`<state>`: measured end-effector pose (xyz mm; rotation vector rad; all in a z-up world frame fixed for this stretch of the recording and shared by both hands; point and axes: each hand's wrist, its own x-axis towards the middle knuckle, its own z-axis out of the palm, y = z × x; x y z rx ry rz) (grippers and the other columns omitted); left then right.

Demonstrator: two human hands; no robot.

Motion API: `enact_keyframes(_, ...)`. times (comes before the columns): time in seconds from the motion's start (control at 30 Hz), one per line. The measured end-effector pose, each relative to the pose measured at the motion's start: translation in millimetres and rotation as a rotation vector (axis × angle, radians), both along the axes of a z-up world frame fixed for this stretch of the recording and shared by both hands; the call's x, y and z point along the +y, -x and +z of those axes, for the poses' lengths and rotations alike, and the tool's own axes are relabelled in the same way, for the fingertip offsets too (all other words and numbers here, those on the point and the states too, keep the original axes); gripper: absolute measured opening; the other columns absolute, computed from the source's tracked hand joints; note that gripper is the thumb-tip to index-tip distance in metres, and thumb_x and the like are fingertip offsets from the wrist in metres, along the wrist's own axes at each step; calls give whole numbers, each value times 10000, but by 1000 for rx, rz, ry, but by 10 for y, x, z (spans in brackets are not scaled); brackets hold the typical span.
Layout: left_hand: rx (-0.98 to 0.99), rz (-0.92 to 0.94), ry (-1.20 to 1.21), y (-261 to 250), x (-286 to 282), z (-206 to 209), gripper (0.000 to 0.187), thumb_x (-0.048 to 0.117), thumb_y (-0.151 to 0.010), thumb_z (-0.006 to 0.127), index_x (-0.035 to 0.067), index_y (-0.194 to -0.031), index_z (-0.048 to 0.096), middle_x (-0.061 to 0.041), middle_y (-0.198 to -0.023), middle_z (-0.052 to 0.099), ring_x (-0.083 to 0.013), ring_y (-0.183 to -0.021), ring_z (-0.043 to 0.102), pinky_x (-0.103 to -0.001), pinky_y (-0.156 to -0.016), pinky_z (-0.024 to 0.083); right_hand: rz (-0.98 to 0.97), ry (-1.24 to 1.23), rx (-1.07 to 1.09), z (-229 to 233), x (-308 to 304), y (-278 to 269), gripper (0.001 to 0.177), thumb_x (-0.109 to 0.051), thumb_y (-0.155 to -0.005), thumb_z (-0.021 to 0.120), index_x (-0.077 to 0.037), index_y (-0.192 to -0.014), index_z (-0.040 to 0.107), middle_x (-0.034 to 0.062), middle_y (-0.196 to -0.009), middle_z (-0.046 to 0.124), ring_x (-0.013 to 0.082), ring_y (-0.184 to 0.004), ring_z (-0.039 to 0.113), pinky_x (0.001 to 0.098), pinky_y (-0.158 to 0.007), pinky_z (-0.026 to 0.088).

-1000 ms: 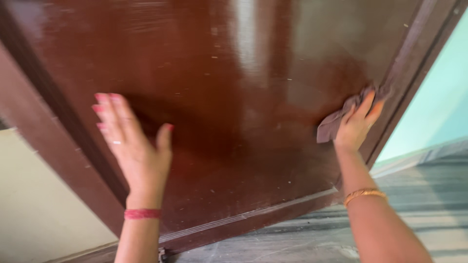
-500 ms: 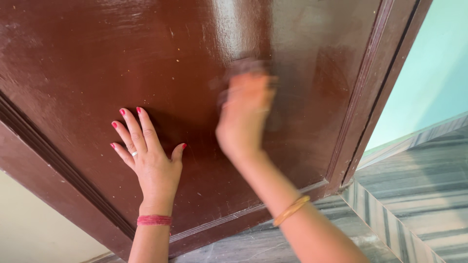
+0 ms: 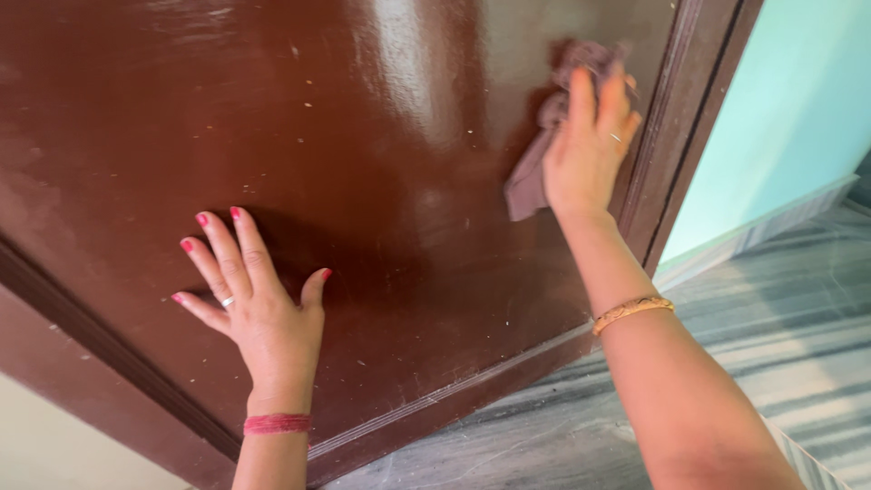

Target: The person wipes a brown wooden door with a cloth, moving from the upper section down to the lower edge and along the frame. The person uses both hands to hold the cloth and apply pressure while cleaning the surface.

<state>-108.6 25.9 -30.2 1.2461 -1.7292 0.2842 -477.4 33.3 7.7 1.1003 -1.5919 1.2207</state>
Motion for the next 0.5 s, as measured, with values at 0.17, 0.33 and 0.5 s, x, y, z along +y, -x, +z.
enact_keyframes(0.17, 22, -18, -14, 51, 69, 9, 1110, 304, -814, 869, 79, -1681, 213, -163, -1753, 73, -401, -1612, 17, -761, -1197, 20, -172, 1, -298, -1074, -66, 519, 574, -59, -1026, 567, -169, -1575, 440, 211, -1634, 342, 407, -1487, 367, 515, -1233, 310)
enact_keyframes(0.33, 41, -13, -8, 117, 97, 43, 1111, 286, -819, 877, 78, -1676, 203, -163, -1744, 78, -405, -1604, 22, -760, -1196, 30, -188, 14, -870, -2194, -341, 405, 594, -119, -1003, 501, -216, -1574, 369, 169, -1641, 279, 402, -1437, 397, 485, -1149, 363)
enact_keyframes(0.5, 25, -28, 32, 96, 94, -11, 1044, 285, -878, 867, 89, -1667, 213, -147, -1737, 129, -366, -1605, 67, -725, -1217, 50, 26, 238, -1126, -2402, -544, -49, 544, -144, -1061, 446, -143, -1593, 334, 200, -1680, 160, 405, -1477, 342, 418, -1183, 358)
